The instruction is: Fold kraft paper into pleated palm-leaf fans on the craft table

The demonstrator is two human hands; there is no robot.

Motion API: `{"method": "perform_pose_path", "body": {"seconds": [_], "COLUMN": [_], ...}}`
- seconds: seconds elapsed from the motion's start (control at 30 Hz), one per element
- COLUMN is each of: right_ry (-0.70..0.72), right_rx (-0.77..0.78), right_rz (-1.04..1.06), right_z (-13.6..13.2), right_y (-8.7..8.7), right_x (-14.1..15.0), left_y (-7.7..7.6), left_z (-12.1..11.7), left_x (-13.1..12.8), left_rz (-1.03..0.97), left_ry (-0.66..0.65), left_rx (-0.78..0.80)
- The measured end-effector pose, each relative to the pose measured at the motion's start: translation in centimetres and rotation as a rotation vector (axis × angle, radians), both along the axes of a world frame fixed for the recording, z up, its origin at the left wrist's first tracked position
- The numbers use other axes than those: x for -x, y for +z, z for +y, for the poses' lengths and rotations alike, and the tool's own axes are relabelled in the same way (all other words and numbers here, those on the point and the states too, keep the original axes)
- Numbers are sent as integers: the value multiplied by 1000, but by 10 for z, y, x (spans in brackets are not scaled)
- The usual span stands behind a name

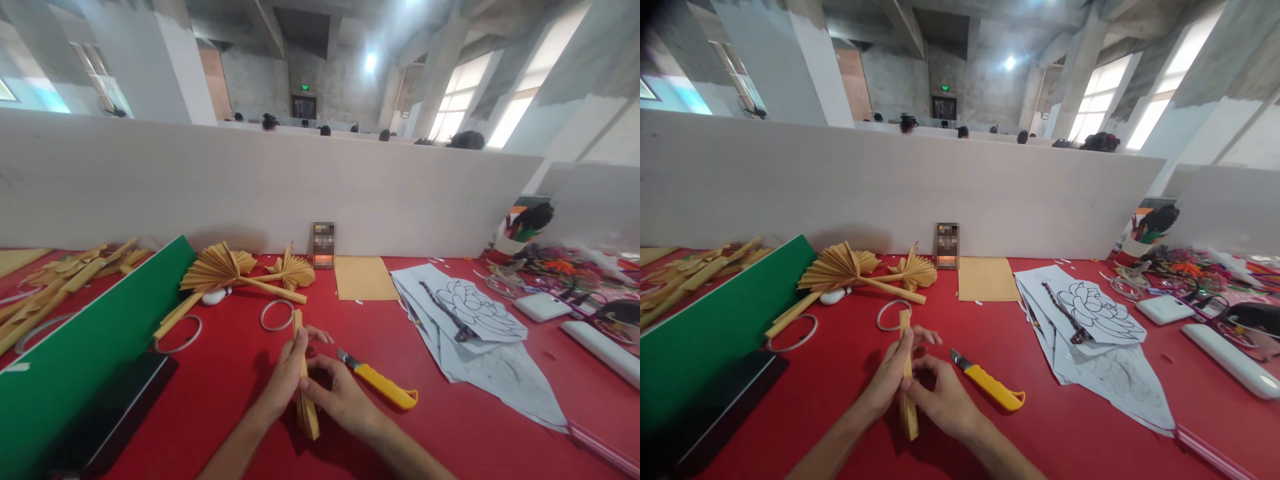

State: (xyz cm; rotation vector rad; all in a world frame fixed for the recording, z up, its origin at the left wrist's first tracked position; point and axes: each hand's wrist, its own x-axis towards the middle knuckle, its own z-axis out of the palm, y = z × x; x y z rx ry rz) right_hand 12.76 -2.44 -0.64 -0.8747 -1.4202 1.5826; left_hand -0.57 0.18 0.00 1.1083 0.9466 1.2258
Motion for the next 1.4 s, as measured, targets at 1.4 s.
{"method": "perform_pose_path", "body": {"seconds": [1.4], "right_ry": [-299], "right_rx": [-98], "right_rz": [-94], "right_z": [35], "right_y": [6], "right_x": [-39], "left_y": [0], "left_z": [-8], "left_x": [-6], "left_rz": [156], "left_ry": [-333], "left_rx": [137]}}
